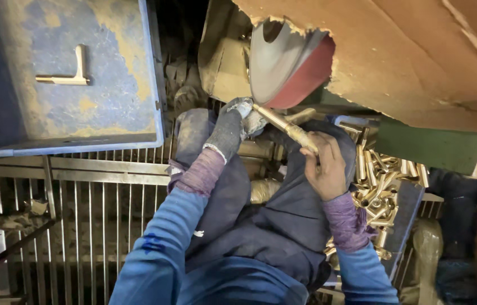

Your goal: The person picks up metal components from a bin, presses them against a rotating grinding belt to smooth surfaces and edges, and places them into a separate container.

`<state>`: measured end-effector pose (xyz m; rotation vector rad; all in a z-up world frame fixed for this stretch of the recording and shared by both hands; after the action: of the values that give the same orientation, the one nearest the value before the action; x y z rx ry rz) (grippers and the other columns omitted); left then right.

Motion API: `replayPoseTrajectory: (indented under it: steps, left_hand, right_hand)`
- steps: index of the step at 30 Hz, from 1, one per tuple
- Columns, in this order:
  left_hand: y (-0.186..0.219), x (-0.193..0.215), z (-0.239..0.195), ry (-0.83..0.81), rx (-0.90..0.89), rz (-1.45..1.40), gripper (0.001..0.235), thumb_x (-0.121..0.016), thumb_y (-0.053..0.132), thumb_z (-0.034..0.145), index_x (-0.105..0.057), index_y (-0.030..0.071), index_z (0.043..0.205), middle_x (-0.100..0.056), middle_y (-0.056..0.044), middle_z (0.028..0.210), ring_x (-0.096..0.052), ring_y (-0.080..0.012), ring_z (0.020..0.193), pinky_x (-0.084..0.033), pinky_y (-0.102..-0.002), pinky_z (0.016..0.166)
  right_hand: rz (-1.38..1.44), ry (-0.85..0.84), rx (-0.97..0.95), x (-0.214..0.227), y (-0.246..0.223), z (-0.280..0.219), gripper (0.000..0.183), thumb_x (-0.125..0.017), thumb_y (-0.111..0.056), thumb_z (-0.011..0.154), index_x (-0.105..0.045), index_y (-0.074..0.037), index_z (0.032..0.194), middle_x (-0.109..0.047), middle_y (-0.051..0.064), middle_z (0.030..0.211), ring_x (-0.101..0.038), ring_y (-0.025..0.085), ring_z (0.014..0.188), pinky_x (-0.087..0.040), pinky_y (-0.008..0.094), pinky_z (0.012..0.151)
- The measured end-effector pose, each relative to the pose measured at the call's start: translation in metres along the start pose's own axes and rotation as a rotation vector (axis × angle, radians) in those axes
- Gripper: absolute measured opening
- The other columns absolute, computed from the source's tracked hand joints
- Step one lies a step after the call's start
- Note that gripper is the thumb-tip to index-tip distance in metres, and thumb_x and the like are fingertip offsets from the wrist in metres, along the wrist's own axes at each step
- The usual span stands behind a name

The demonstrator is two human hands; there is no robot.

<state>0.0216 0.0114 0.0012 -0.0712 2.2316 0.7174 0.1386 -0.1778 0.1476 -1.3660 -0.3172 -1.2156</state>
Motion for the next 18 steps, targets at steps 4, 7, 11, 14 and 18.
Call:
replayPoseTrajectory:
  steps: [4,7,11,14,18]
  left_hand:
    - [-0.013,0.010,0.012,0.077,-0.050,0.123,0.014,-0.061,0.011,0.100,-0.071,0.004,0.108,-0.064,-0.001,0.085,-0.054,-0.0117,0.065,-0.046,-0.026,0.056]
    - [-0.022,0.012,0.023,0.073,-0.039,0.018,0.013,-0.061,0.010,0.097,-0.070,0.006,0.107,-0.067,0.000,0.087,-0.058,-0.0112,0.068,-0.048,-0.025,0.058]
    - [-0.029,0.012,0.022,0.120,-0.037,-0.075,0.014,-0.062,0.008,0.097,-0.070,0.004,0.108,-0.067,-0.001,0.091,-0.062,-0.0126,0.077,-0.052,-0.027,0.067]
    - [-0.030,0.012,0.027,0.182,-0.053,-0.029,0.015,-0.063,0.010,0.097,-0.070,0.003,0.108,-0.065,-0.002,0.089,-0.059,-0.0144,0.074,-0.049,-0.029,0.063]
    - [-0.026,0.015,0.027,0.195,-0.068,-0.118,0.020,-0.061,0.008,0.095,-0.069,0.001,0.112,-0.068,-0.006,0.094,-0.065,-0.0175,0.081,-0.056,-0.031,0.072]
  right_hand:
    - [-0.040,0.032,-0.019,-0.008,0.001,0.001,0.033,-0.070,0.006,0.091,-0.059,0.001,0.122,-0.066,0.022,0.121,-0.067,0.040,0.110,-0.056,0.042,0.094]
    - [-0.061,0.048,-0.047,-0.014,0.002,0.001,0.032,-0.071,0.005,0.092,-0.059,0.001,0.121,-0.066,0.022,0.120,-0.067,0.040,0.109,-0.056,0.042,0.094]
    - [-0.111,0.047,-0.049,-0.020,0.003,0.006,0.032,-0.073,0.002,0.092,-0.060,0.002,0.121,-0.066,0.022,0.117,-0.067,0.041,0.108,-0.055,0.044,0.093]
    - [-0.106,0.044,-0.062,-0.027,0.003,0.013,0.031,-0.073,0.001,0.093,-0.062,0.002,0.121,-0.065,0.022,0.116,-0.067,0.041,0.107,-0.055,0.044,0.091]
    - [-0.101,0.042,-0.052,-0.035,0.001,0.018,0.031,-0.072,0.002,0.092,-0.062,0.002,0.121,-0.065,0.022,0.116,-0.066,0.041,0.107,-0.055,0.044,0.092]
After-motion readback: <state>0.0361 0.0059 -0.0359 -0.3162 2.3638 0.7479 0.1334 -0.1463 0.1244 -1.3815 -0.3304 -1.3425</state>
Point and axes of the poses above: each hand's wrist, its own z-axis towards the middle knuckle, its own x-axis out of the back of the hand, y = z × x, the point moved 1 cm from there along z, towards the middle knuckle
